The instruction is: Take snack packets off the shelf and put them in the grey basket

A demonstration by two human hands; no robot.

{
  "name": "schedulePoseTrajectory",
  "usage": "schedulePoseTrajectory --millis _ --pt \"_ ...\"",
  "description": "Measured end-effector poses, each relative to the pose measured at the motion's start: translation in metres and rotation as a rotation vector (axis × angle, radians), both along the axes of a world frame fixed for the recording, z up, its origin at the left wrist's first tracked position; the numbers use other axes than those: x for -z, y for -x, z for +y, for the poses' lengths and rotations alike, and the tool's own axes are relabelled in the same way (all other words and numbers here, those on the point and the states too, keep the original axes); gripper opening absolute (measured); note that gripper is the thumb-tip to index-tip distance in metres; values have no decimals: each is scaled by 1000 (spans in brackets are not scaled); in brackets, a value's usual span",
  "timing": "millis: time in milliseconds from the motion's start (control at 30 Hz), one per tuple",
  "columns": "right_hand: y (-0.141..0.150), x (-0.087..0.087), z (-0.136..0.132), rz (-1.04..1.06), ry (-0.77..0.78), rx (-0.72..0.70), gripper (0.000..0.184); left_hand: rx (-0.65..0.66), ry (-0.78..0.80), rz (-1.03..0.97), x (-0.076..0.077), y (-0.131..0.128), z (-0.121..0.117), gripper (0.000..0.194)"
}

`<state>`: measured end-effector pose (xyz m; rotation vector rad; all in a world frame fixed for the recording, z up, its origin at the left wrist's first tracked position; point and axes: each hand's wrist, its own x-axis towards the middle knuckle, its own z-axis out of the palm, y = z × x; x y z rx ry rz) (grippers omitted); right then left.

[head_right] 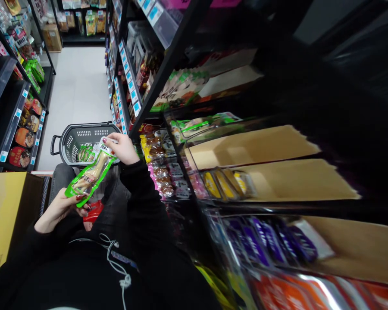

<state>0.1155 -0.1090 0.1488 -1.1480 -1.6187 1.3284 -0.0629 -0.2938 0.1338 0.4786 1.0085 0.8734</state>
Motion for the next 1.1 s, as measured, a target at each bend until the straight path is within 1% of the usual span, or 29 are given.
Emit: schedulePoseTrajectory --millis 167,400,533,667,733,833,867,933,1033,1067,1100 --pt "0 -5 -1 1 -3 -4 39 -2 -11 2 0 -2 0 36" --pt "-2 -15 -4 19 -43 -11 39 -21 -4 -5 -4 -4 0 39" --pt "-4 -12 -3 8 -40 -16 37 -15 -18 7 -2 -4 -1 38" --pt "-17 -4 -5 -32 -39 -14 35 -20 -75 90 9 2 1 44" --pt "-30 3 -11 -58 -2 -96 38 -24 -137 171 17 6 2 48" --pt "-56 21 -28 -79 147 -283 44 9 -216 318 27 13 4 51" --pt "-64 29 -34 -73 199 -326 46 45 -226 346 29 15 4 52" --pt "-76 49 -47 -39 299 -417 52 158 -242 361 34 19 4 51" --pt "-83 76 -70 -11 475 -570 58 340 -277 384 44 23 6 45" --pt "-83 85 -78 -26 524 -598 57 372 -282 401 50 24 8 44" --pt "-82 92 -87 -49 560 -607 55 376 -284 424 56 24 10 44"
